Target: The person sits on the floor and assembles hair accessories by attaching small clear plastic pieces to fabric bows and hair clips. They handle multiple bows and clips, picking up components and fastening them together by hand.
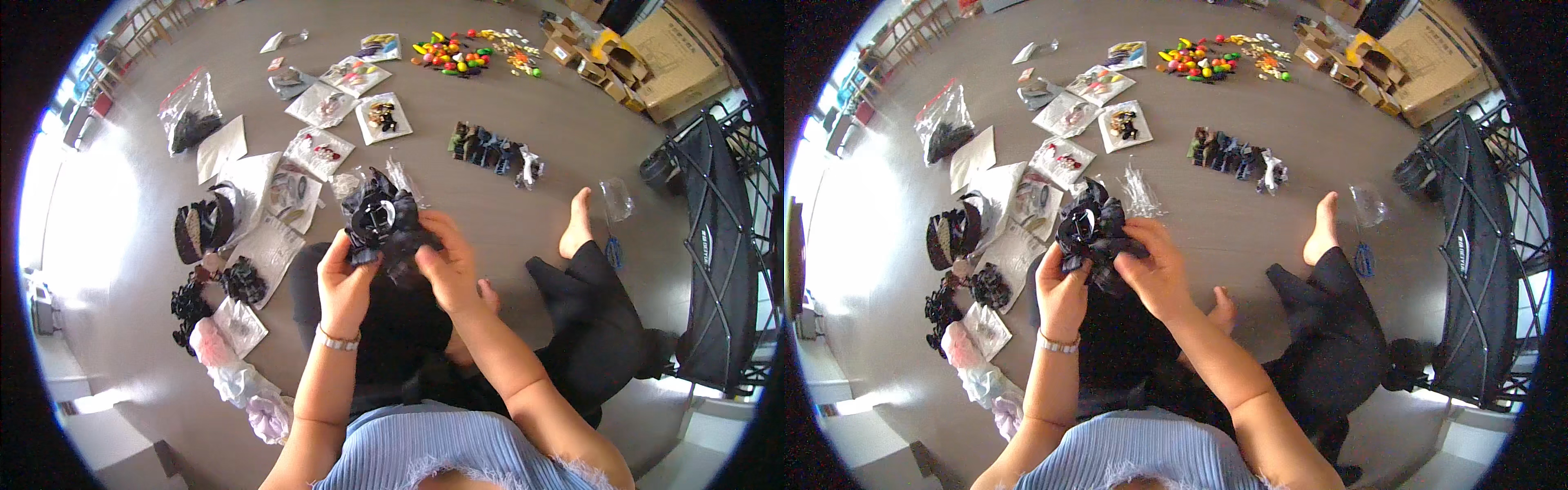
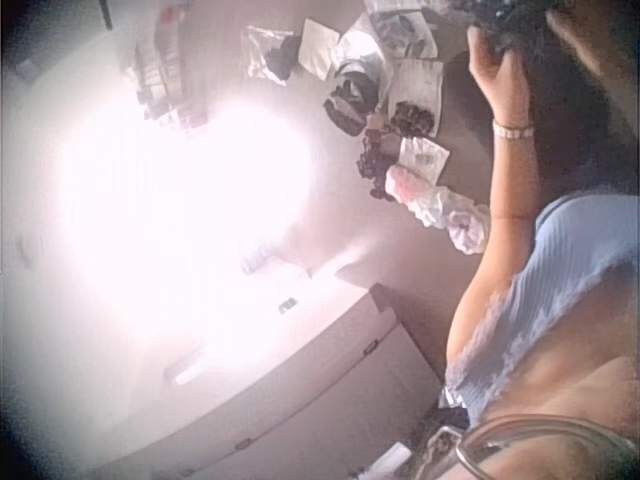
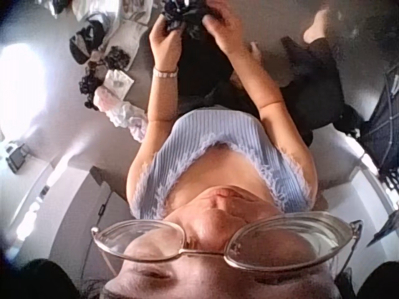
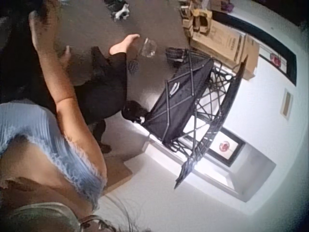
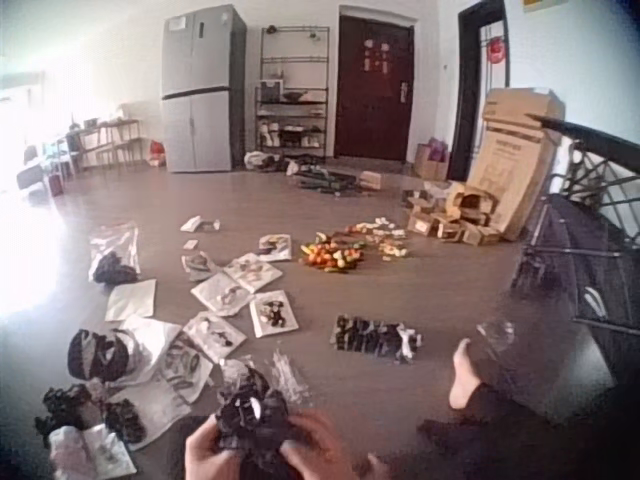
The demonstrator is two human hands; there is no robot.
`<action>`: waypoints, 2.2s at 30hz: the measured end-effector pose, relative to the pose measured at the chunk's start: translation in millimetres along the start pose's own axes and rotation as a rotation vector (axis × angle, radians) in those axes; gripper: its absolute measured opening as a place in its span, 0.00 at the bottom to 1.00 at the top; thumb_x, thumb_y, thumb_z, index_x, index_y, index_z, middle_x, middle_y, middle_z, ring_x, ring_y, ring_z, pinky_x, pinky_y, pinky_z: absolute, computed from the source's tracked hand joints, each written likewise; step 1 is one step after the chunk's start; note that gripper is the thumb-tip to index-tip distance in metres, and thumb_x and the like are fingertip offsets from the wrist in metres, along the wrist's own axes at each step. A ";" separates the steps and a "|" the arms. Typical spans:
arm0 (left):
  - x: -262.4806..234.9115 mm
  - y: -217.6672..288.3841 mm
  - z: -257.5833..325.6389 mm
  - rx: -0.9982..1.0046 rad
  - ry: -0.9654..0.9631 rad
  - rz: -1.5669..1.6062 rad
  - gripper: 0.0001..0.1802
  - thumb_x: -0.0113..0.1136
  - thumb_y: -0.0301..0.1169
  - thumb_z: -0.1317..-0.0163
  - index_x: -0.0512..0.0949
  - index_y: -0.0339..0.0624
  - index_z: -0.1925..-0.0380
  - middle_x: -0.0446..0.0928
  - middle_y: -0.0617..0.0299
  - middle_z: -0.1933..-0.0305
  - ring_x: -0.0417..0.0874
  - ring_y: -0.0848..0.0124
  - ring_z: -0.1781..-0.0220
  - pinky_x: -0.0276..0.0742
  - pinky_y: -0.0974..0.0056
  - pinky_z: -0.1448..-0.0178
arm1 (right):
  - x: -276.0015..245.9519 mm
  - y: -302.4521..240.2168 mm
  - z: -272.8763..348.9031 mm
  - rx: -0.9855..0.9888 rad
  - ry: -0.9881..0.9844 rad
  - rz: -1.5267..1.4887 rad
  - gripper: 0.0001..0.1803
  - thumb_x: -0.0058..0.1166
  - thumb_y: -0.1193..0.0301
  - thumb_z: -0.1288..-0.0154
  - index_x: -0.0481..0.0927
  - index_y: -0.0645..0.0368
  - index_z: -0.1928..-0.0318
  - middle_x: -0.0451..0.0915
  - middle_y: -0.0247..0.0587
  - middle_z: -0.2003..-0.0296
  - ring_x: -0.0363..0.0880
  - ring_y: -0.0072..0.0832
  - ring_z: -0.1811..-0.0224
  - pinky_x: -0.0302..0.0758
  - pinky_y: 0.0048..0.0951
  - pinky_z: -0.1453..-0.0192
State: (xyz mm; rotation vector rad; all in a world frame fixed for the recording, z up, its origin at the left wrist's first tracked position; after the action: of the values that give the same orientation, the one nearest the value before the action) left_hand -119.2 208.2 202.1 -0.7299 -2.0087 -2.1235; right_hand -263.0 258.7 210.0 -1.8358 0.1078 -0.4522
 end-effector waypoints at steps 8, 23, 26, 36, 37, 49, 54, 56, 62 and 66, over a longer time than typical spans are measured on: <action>40.9 -106.0 -82.3 -0.247 -0.314 -0.076 0.16 0.49 0.12 0.47 0.74 0.33 0.57 0.77 0.64 0.62 0.76 0.76 0.59 0.72 0.73 0.52 | -93.0 48.3 -15.3 0.083 0.113 0.405 0.16 0.61 0.83 0.50 0.78 0.68 0.57 0.72 0.37 0.55 0.76 0.24 0.58 0.77 0.23 0.57; 51.9 -233.4 -124.6 -0.607 -0.011 -0.010 0.06 0.52 0.22 0.41 0.76 0.37 0.64 0.77 0.59 0.64 0.78 0.70 0.64 0.76 0.67 0.57 | -297.2 188.9 -14.3 0.306 0.707 0.135 0.09 0.58 0.81 0.47 0.81 0.66 0.63 0.80 0.35 0.69 0.76 0.19 0.69 0.73 0.21 0.64; 49.1 -235.8 -126.7 -0.642 0.027 -0.007 0.06 0.52 0.23 0.41 0.76 0.37 0.65 0.77 0.58 0.65 0.78 0.70 0.64 0.76 0.67 0.58 | -316.7 196.4 -10.7 0.385 0.722 0.184 0.09 0.58 0.82 0.48 0.80 0.66 0.63 0.79 0.34 0.70 0.75 0.19 0.69 0.72 0.20 0.64; 33.9 -229.8 -139.4 -0.572 0.063 -0.152 0.07 0.51 0.26 0.40 0.76 0.37 0.64 0.78 0.61 0.66 0.78 0.73 0.65 0.74 0.69 0.61 | -324.0 169.8 -18.6 0.281 0.676 0.707 0.11 0.60 0.79 0.54 0.78 0.67 0.66 0.79 0.39 0.68 0.78 0.25 0.66 0.74 0.25 0.62; 32.4 -230.1 -139.6 -0.578 0.063 -0.155 0.07 0.51 0.26 0.40 0.76 0.37 0.64 0.78 0.61 0.66 0.78 0.73 0.65 0.74 0.69 0.61 | -325.6 171.6 -16.0 0.311 0.697 0.659 0.11 0.60 0.79 0.54 0.78 0.67 0.66 0.79 0.40 0.67 0.78 0.25 0.66 0.74 0.26 0.61; 9.5 -189.6 -133.5 -0.601 0.033 -0.176 0.09 0.50 0.27 0.40 0.75 0.37 0.61 0.78 0.60 0.64 0.78 0.71 0.63 0.74 0.66 0.59 | -347.7 143.6 -7.0 0.144 0.874 0.621 0.10 0.55 0.80 0.47 0.79 0.61 0.61 0.78 0.35 0.62 0.76 0.20 0.64 0.73 0.21 0.60; -36.4 -138.5 -145.6 -0.447 0.063 -0.215 0.12 0.48 0.28 0.38 0.74 0.36 0.56 0.78 0.59 0.62 0.78 0.71 0.61 0.75 0.66 0.56 | -328.2 126.7 -15.5 -0.086 0.948 0.562 0.09 0.53 0.82 0.44 0.78 0.61 0.62 0.78 0.35 0.63 0.75 0.20 0.66 0.73 0.21 0.61; -59.5 -128.8 -151.7 -0.447 0.163 -0.213 0.12 0.49 0.30 0.38 0.75 0.38 0.56 0.78 0.60 0.62 0.78 0.71 0.60 0.74 0.65 0.55 | -299.0 126.0 -28.2 -0.140 0.847 0.613 0.08 0.52 0.82 0.44 0.78 0.62 0.63 0.77 0.34 0.66 0.75 0.19 0.67 0.72 0.20 0.63; -65.2 -135.5 -178.9 -0.383 0.128 -0.001 0.12 0.51 0.30 0.39 0.75 0.39 0.56 0.78 0.61 0.62 0.77 0.70 0.61 0.74 0.64 0.56 | -183.6 161.8 -52.1 0.040 0.451 0.639 0.10 0.56 0.81 0.49 0.78 0.61 0.63 0.77 0.36 0.65 0.76 0.26 0.64 0.72 0.24 0.59; -53.7 -144.5 -177.6 -0.480 0.134 -0.164 0.11 0.52 0.29 0.39 0.77 0.38 0.59 0.79 0.61 0.65 0.79 0.72 0.65 0.74 0.68 0.60 | -165.8 141.3 -66.2 -0.093 0.338 1.134 0.22 0.62 0.75 0.58 0.76 0.58 0.57 0.73 0.44 0.55 0.70 0.42 0.50 0.67 0.39 0.45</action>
State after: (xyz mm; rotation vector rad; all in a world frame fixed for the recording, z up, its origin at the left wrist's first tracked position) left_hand -177.0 39.3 48.9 -0.4681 -1.5509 -2.7100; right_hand -417.7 204.4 52.0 -1.4754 1.3280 0.0673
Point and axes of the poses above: each hand's wrist, its own z-axis away from the middle knuckle, its own x-axis out of the palm, y = z × x, the point moved 7 cm from there along -z, towards the middle knuckle
